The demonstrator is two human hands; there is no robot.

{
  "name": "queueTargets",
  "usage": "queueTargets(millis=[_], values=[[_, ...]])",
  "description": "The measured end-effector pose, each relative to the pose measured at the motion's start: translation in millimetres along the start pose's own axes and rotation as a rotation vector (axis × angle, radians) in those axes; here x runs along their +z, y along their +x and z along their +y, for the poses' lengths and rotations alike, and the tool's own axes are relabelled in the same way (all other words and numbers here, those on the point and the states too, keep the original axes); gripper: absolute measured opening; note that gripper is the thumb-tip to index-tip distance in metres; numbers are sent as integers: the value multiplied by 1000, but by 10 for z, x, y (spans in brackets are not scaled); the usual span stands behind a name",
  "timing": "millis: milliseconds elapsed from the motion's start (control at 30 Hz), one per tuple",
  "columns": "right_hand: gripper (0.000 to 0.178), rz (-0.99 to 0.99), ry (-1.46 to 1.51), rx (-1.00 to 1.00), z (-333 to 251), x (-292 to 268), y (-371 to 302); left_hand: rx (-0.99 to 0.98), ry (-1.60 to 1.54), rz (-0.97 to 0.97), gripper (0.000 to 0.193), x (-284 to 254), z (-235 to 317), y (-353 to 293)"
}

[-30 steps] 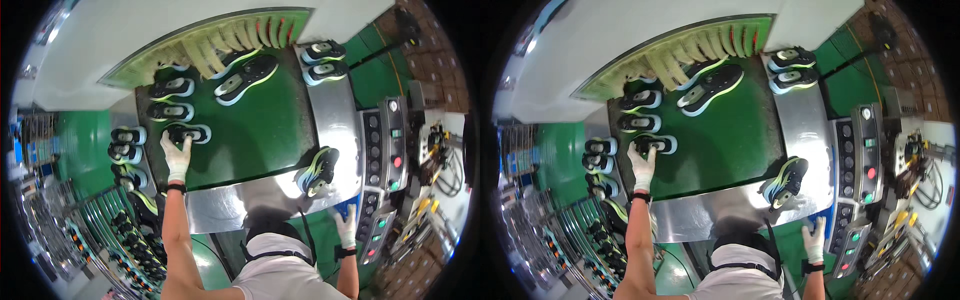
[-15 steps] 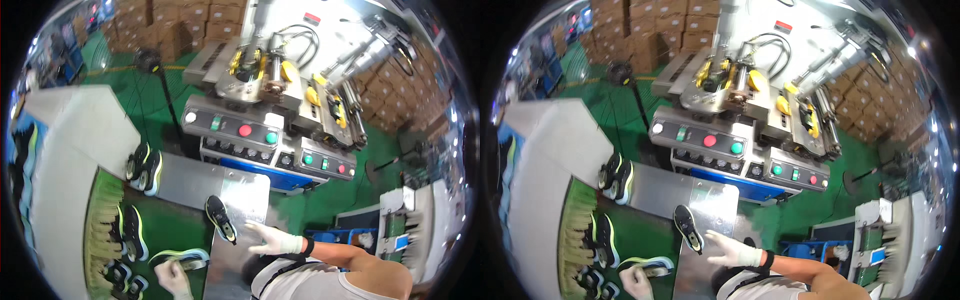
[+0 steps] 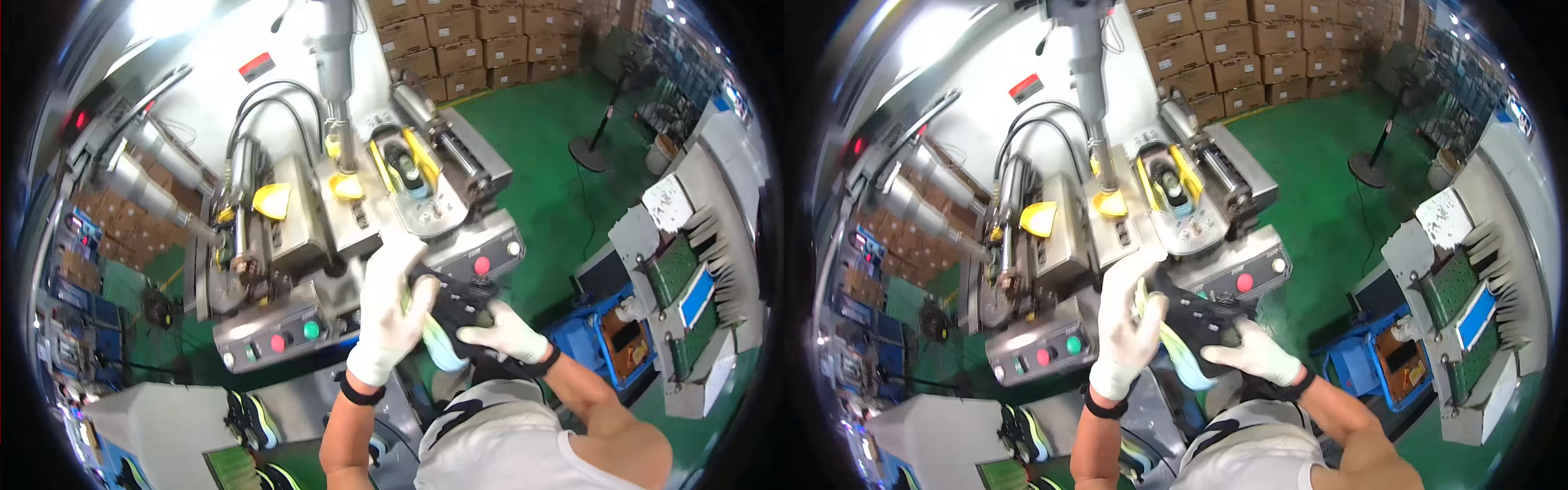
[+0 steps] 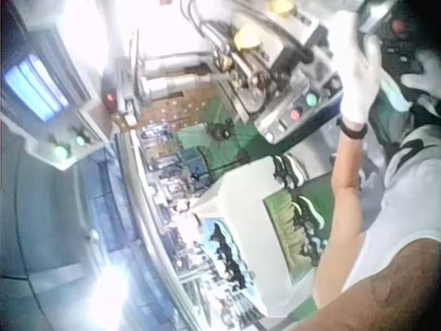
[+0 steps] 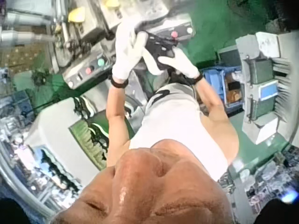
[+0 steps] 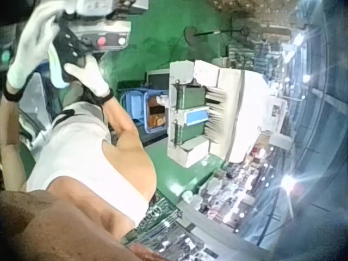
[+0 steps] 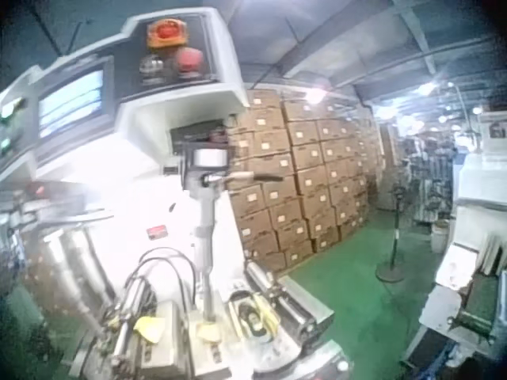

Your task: The person is using machinery and a conveyor system to assemble and check shoe components in a factory setting.

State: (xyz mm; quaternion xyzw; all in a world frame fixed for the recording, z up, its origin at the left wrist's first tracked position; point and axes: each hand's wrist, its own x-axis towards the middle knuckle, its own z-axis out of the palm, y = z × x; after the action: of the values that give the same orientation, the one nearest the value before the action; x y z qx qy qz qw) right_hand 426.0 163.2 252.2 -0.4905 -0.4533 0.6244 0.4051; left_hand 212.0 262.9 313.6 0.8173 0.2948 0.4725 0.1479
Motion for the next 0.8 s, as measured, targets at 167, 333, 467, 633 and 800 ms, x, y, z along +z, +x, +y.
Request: queueTargets(millis=[167, 333, 467, 633, 800], values=[[47, 315, 361, -163, 464, -894, -176, -437, -69, 17, 53, 1375, -1576, 873], [37, 678, 348, 64, 701, -1366, -486, -747, 326, -123, 71, 2438, -3184, 1426], [83, 608, 537, -108, 421, -1444, -362, -787, 529, -179, 69, 2776, -3711, 1578], [33, 580, 250, 17, 318, -1553, 65, -1067, 31, -265, 40, 1805, -3654, 1791], [50, 432, 94, -14, -584, -1459, 975, -910, -206, -92, 53, 747, -2351, 738]])
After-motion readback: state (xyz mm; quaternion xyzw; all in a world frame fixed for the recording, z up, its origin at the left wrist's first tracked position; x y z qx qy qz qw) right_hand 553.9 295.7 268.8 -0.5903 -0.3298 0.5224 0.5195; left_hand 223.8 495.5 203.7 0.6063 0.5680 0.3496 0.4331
